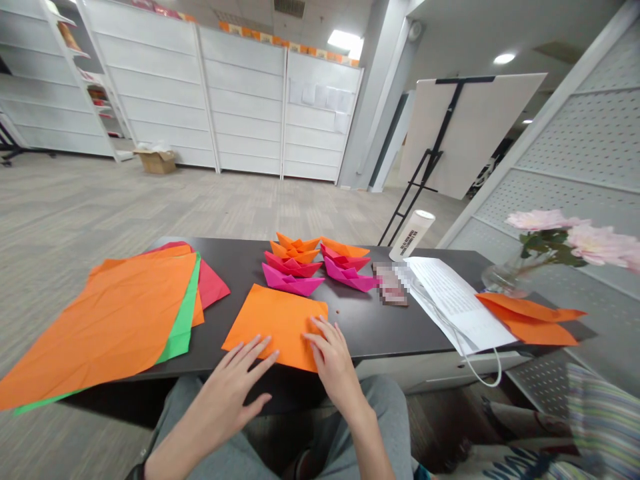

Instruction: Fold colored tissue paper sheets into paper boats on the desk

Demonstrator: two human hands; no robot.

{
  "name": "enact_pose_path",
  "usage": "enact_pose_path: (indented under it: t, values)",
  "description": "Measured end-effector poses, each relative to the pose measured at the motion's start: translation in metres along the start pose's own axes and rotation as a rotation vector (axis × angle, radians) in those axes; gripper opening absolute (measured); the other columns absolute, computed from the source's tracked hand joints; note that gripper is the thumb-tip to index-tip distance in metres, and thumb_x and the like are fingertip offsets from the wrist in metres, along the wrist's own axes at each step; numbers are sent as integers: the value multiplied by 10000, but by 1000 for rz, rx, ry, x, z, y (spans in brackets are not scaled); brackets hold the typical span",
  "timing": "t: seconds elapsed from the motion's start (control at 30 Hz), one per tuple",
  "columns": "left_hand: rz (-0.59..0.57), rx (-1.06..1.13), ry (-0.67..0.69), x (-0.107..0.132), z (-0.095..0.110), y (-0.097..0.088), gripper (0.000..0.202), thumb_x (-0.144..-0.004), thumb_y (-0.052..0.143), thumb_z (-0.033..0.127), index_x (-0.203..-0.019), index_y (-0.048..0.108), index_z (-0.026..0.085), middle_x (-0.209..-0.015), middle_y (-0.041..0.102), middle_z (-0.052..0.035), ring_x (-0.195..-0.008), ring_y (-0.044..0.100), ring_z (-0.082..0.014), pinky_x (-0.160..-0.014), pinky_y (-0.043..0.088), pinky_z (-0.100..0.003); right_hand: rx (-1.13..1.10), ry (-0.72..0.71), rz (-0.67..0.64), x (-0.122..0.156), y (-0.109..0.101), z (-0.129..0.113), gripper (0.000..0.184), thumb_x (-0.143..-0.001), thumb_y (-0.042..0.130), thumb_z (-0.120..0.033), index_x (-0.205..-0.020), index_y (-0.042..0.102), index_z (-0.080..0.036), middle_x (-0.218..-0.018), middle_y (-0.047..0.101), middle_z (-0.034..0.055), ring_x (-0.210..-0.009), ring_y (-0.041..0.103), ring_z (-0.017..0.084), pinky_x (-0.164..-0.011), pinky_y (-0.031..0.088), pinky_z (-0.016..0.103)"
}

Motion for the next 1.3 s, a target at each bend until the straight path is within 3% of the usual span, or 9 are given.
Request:
enact_pose_path:
  t: [0.13, 0.27, 0.37, 0.6, 0.8, 0.97, 1.03, 1.17, 1.3]
  values:
    - [17, -136, -16, 3, 18, 12, 737, -797, 586, 125, -1489, 375, 266, -1549, 406, -82, -1399, 403, -296, -1087, 407, -471, -23, -68, -124, 2, -2, -37, 398, -963, 411, -113, -1307, 585, -214, -1401, 570, 68, -1347, 469, 201, -1193, 281, 501]
    - [49, -138, -15, 5, 13, 15, 734, -782, 518, 50, -1481, 395, 237, -1510, 464, -85, -1386, 426, -264, -1098, 400, -442, -30, -152, -293, 13, 17, -66, 621, -942, 560, -295, -1510, 332, -194, -1557, 372, 70, -1447, 320, 228, -1204, 273, 474]
    - [50, -100, -12, 6, 8, 12, 702, -811, 502, 58, -1472, 408, 275, -1505, 475, -53, -1350, 475, -238, -1087, 421, -407, 25, -137, -289, 22, 18, -59, 717, -914, 600, -296, -1539, 262, -201, -1591, 285, 77, -1468, 269, 252, -1199, 278, 491]
    - [55, -133, 14, 13, 7, 5, 656, -839, 498, 124, -1473, 410, 269, -1513, 463, -57, -1327, 507, -244, -1034, 479, -389, 74, -58, -279, 36, -11, -21, 783, -880, 626, -210, -1548, 227, -290, -1572, 323, 68, -1444, 319, 300, -1169, 253, 622]
    - [95, -146, -6, 20, 7, 8, 569, -824, 548, 161, -1382, 508, 261, -1470, 516, -64, -1298, 532, -269, -1033, 474, -436, 16, -23, -255, 40, -18, -31, 750, -861, 678, -294, -1519, 318, -281, -1539, 394, 73, -1443, 313, 332, -1164, 205, 666]
    - [183, -83, -94, 28, -5, 8, 361, -729, 591, 147, -1083, 646, 181, -1269, 661, -131, -1182, 604, -329, -975, 511, -483, -123, -75, -304, 34, -35, -39, 286, -950, 556, -310, -1225, 634, -296, -1256, 678, 18, -1312, 507, 237, -1202, 128, 608]
    - [200, -52, -111, 30, -10, 9, 450, -676, 525, 45, -1090, 649, 172, -1169, 699, -125, -1175, 610, -312, -970, 525, -451, -141, -99, -287, 28, -40, -37, 375, -916, 602, -335, -1285, 594, -270, -1329, 628, 51, -1330, 486, 232, -1210, 149, 564]
    - [181, 12, -59, 35, -24, 8, 614, -686, 433, -34, -1173, 664, 261, -1179, 703, -71, -1195, 610, -246, -971, 536, -372, -147, -200, -421, 22, -28, -31, 903, -684, 804, -440, -1472, 399, -266, -1539, 397, 106, -1456, 280, 329, -1186, 130, 612]
    - [139, 139, 16, 38, -38, 2, 535, -762, 481, 31, -1197, 669, 278, -1214, 709, -44, -1152, 641, -223, -969, 539, -339, -145, -179, -433, 21, -17, -26, 655, -753, 718, -225, -1373, 512, -269, -1516, 439, 82, -1455, 295, 288, -1182, 158, 599]
Point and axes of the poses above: each hand's wrist, its own x-axis away from the middle knuckle, its own y-axis out of the palm, z = x × y, the point moved 6 cm from there along -x, towards the middle knuckle
